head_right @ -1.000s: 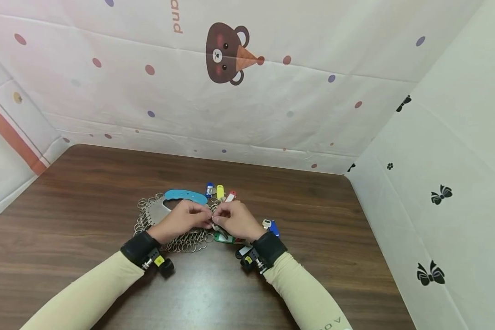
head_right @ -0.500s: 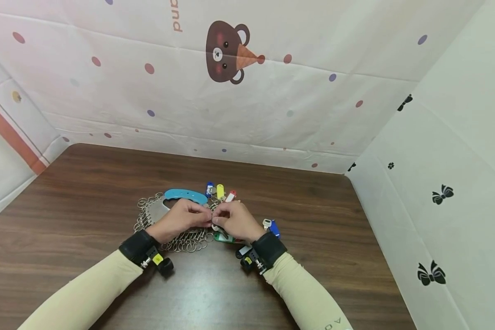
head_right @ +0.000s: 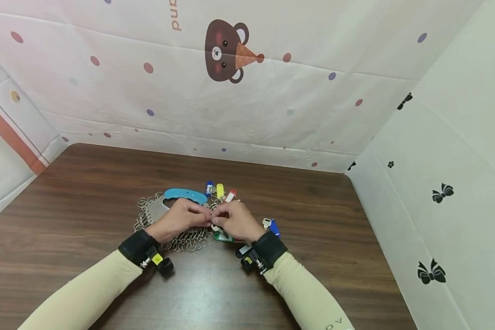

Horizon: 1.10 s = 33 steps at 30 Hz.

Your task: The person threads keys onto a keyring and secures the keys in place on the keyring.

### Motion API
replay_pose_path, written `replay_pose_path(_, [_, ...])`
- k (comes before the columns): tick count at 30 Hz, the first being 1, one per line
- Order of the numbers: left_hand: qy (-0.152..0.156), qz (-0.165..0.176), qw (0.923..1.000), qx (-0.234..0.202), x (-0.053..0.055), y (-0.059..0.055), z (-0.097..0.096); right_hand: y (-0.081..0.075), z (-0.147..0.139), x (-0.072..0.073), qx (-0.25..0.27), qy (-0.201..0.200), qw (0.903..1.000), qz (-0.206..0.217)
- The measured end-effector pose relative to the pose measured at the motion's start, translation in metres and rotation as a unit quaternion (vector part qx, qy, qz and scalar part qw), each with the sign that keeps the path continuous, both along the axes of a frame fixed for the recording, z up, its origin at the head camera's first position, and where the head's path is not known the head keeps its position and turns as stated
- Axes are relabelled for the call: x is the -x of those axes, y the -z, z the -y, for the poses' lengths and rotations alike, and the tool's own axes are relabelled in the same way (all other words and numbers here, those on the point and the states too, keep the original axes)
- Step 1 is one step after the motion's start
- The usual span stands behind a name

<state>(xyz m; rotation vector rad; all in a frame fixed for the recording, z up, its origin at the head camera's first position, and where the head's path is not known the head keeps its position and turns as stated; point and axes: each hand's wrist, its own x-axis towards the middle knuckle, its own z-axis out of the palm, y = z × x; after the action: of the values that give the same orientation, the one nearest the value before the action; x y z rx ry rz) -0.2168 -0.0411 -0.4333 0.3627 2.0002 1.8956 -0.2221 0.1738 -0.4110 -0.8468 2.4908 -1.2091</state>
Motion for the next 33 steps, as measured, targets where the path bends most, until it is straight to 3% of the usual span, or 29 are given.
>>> replay_pose_path(3, [-0.031, 0.032, 0.9988, -0.019, 0.000, -0.001, -0.002, -0.003, -0.001, 0.000, -0.016, 0.009, 0.9998, -0.006])
replay_pose_path(7, [-0.058, 0.057, 0.9961, -0.033, 0.000, -0.001, -0.003, -0.007, 0.001, 0.002, -0.022, 0.053, 0.9981, -0.025])
replay_pose_path(13, [-0.046, 0.026, 0.9985, -0.010, 0.001, 0.000, -0.003, -0.009, 0.008, 0.007, -0.020, 0.095, 0.9952, -0.012])
replay_pose_path(18, [-0.042, 0.003, 0.9991, 0.007, 0.000, -0.001, -0.003, -0.009, 0.012, 0.008, -0.014, 0.096, 0.9953, -0.009])
replay_pose_path(25, [-0.037, 0.031, 0.9988, 0.012, 0.004, -0.004, -0.002, -0.014, 0.004, 0.008, -0.020, 0.057, 0.9974, -0.039])
replay_pose_path(29, [-0.006, -0.032, 0.9965, 0.077, 0.007, -0.007, 0.000, -0.018, -0.001, 0.009, -0.029, 0.043, 0.9975, -0.048])
replay_pose_path(32, [0.018, -0.122, 0.9822, 0.142, 0.009, -0.010, -0.002, -0.020, -0.001, 0.009, -0.037, 0.028, 0.9977, -0.049])
replay_pose_path(33, [0.018, -0.138, 0.9780, 0.155, 0.010, -0.011, -0.003, -0.020, 0.000, 0.009, -0.040, 0.024, 0.9976, -0.051])
